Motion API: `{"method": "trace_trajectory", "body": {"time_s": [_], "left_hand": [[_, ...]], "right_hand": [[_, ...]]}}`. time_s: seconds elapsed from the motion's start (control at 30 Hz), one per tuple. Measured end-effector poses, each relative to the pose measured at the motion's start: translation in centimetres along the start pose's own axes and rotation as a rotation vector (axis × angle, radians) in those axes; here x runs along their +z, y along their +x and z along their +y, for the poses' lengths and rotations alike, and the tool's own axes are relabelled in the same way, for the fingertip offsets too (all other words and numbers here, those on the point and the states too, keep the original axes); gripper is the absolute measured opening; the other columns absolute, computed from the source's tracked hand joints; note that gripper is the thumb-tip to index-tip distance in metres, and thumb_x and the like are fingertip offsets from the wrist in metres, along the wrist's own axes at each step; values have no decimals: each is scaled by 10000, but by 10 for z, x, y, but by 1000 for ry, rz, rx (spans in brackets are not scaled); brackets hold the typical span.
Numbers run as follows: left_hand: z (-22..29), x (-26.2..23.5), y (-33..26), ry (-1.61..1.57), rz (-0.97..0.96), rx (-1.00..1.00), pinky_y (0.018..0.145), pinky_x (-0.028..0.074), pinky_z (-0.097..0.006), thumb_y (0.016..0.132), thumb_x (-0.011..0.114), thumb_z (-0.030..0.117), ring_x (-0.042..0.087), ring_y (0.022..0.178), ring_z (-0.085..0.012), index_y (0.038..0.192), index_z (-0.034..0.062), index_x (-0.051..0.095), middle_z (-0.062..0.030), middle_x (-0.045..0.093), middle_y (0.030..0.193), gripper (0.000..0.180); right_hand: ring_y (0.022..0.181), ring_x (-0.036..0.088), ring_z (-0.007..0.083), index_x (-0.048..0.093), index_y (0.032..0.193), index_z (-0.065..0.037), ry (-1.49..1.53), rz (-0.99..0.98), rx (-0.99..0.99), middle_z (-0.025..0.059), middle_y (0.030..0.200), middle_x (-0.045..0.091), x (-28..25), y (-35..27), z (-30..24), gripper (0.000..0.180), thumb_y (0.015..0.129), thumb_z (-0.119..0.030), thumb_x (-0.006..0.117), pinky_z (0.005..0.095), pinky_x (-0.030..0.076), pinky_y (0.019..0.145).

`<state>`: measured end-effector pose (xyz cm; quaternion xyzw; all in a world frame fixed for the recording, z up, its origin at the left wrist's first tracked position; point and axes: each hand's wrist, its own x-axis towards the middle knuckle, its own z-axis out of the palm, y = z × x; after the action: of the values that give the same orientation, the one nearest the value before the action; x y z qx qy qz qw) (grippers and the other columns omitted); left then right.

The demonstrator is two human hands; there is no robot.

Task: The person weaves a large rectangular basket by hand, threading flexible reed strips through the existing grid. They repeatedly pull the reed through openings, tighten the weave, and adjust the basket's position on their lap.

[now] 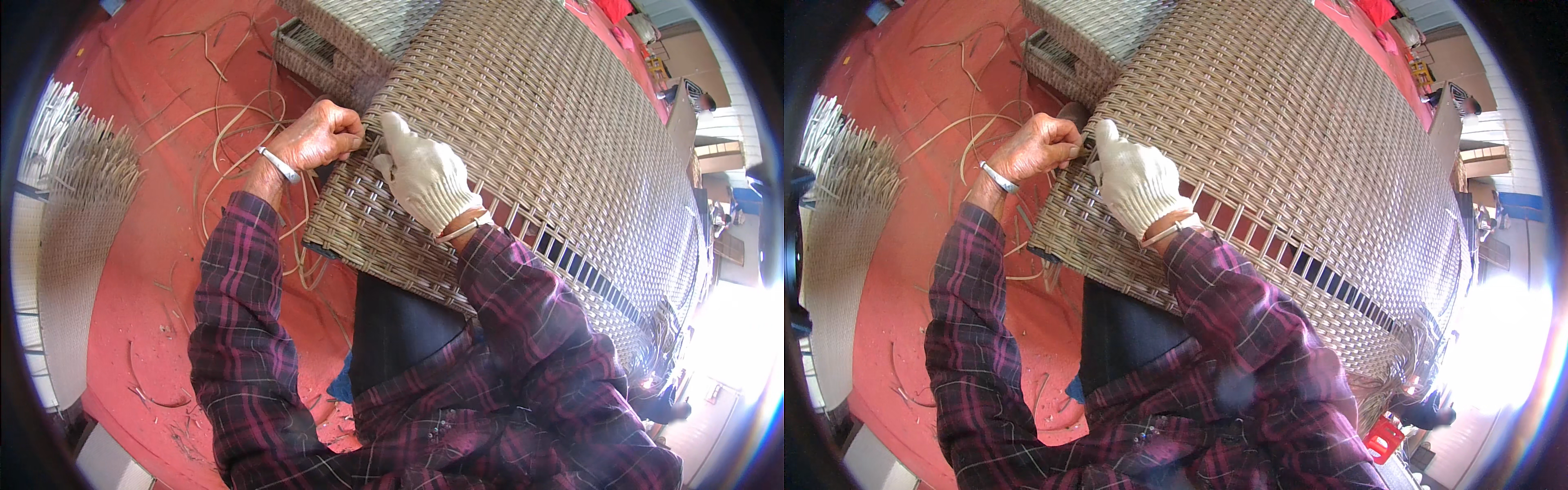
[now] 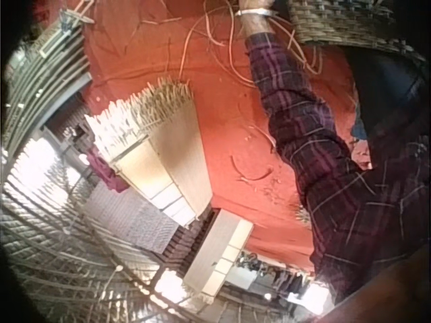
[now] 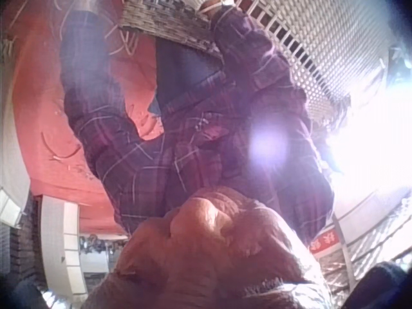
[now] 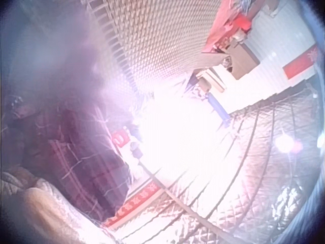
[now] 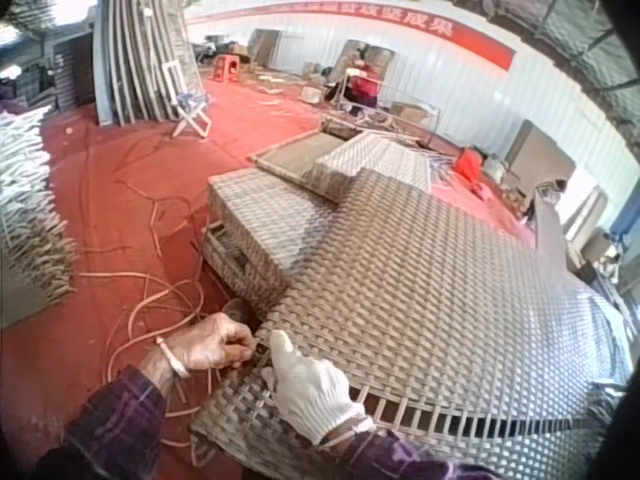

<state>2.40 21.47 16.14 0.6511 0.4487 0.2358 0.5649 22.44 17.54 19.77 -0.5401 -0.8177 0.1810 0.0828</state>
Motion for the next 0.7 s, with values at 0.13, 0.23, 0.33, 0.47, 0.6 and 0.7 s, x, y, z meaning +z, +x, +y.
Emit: {"method": "trace_trajectory", "body": {"time_s": [0.13,0.23,0.33,0.47,0.6,0.7], "left_hand": [[10,1,6,236,-9,73,490,405,-254,879,631,85,506,567,-61,796,13,644,-4,577,633,110],[16,-5,-1,296,-2,34,479,403,-265,866,632,85,510,545,-72,782,7,645,-17,581,622,115],[11,-12,-14,146,0,-173,482,422,-276,859,634,103,528,536,-84,782,14,652,-25,595,625,119],[-8,-5,-10,11,64,-68,477,421,-271,861,631,96,542,578,-83,791,13,649,-8,579,642,110],[-19,5,-4,186,197,133,545,436,-303,860,637,73,552,594,-134,767,-1,619,-45,589,655,120],[-13,11,-4,314,281,208,638,483,-386,796,656,104,625,660,-271,775,-11,623,-134,622,698,122]], "right_hand": [[682,686,392,445,1143,-58,-109,-52,-49,192,721,680,-7,-1,-4,283,894,-147,546,500,524,567],[666,693,382,435,1285,-53,-143,-36,-34,188,714,686,-5,-2,-8,397,899,-125,497,483,534,562],[668,694,367,377,1419,-62,-192,-36,-51,161,729,696,0,-1,-8,535,902,-133,495,467,539,568],[660,689,353,412,1407,-94,-102,21,-21,148,738,698,9,3,-1,526,903,-179,538,462,530,561],[747,696,320,500,1359,-144,132,180,-27,139,863,715,24,3,3,530,862,-236,663,420,539,649],[792,705,273,597,1266,-123,439,260,52,112,898,726,30,2,6,467,827,-220,723,365,544,703]]}}
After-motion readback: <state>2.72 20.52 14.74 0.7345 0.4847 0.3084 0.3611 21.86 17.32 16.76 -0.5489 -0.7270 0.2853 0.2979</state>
